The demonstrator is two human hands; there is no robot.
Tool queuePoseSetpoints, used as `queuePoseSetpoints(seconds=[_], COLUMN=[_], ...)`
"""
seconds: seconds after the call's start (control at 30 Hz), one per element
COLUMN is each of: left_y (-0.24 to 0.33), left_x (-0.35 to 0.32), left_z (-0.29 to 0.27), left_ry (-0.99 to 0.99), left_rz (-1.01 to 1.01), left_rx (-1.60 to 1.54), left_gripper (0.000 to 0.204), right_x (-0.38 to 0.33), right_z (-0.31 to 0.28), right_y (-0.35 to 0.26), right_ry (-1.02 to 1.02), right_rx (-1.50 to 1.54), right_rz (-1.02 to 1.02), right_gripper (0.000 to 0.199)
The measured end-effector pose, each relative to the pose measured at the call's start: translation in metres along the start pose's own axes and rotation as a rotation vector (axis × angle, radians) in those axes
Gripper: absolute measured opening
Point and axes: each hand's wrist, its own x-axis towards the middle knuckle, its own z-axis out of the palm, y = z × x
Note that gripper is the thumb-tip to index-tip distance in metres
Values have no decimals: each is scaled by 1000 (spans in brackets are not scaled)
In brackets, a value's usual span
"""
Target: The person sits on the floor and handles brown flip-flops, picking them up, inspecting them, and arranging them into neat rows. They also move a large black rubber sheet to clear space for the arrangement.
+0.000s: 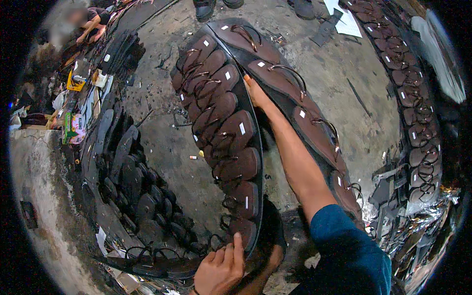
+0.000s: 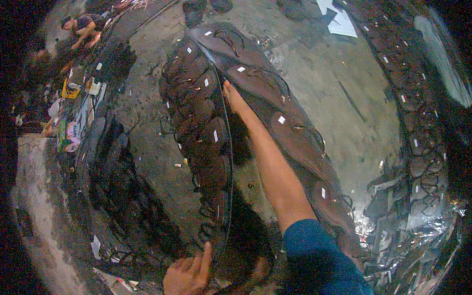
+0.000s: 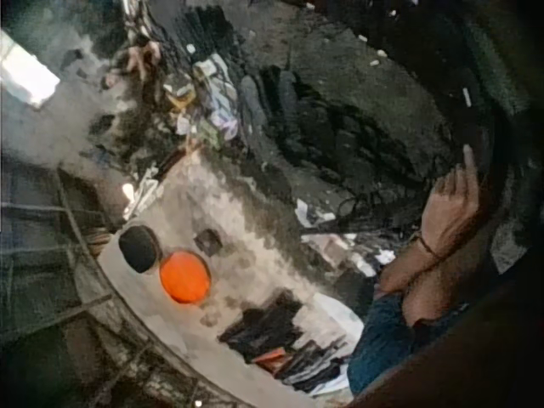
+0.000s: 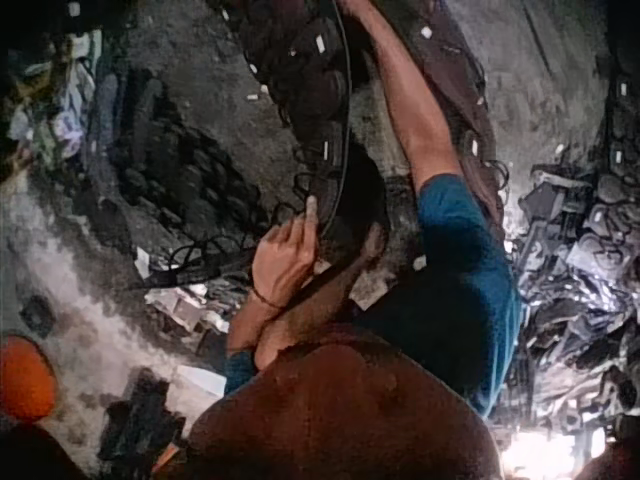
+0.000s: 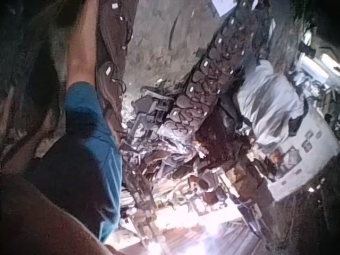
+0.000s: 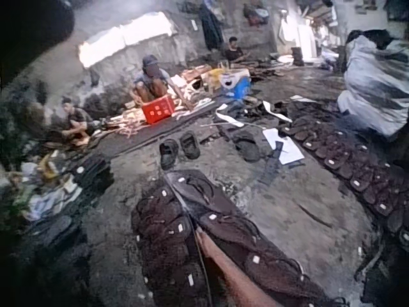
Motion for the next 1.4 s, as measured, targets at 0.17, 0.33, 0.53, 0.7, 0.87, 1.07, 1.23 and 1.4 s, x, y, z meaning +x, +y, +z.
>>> queuePoseSetpoints(seconds=[0.17,0.33,0.53,0.7,0.87,1.07,1.23,1.4], left_y=[-22,-41,-57,-70,-72,-97,-124,-93], left_x=[-9,-25,-45,-82,-84,-47,55,251], left_z=[-13,-32,-61,-94,-133,-230,-276,-318], left_ry=[-35,-29,-68,-209,-186,-253,331,708], left_rz=[2,-24,-120,-264,-199,-166,-279,342], left_rx=[-75,-95,-179,-154,-83,188,-579,314], left_gripper=[48,48,48,49,51,40,34,49], right_x=[52,101,188,131,96,-11,-241,-418], right_z=[6,36,24,108,90,-107,-279,-331], right_y=[-7,-22,-66,-175,-212,-263,-340,-366], right_ry=[-34,-98,-142,-117,-478,366,1095,1636], right_rx=[-209,-409,-917,-406,-522,-697,0,-30], right_rz=[8,-25,-202,446,359,-35,-254,-570], right_gripper=[55,50,46,78,67,34,31,39])
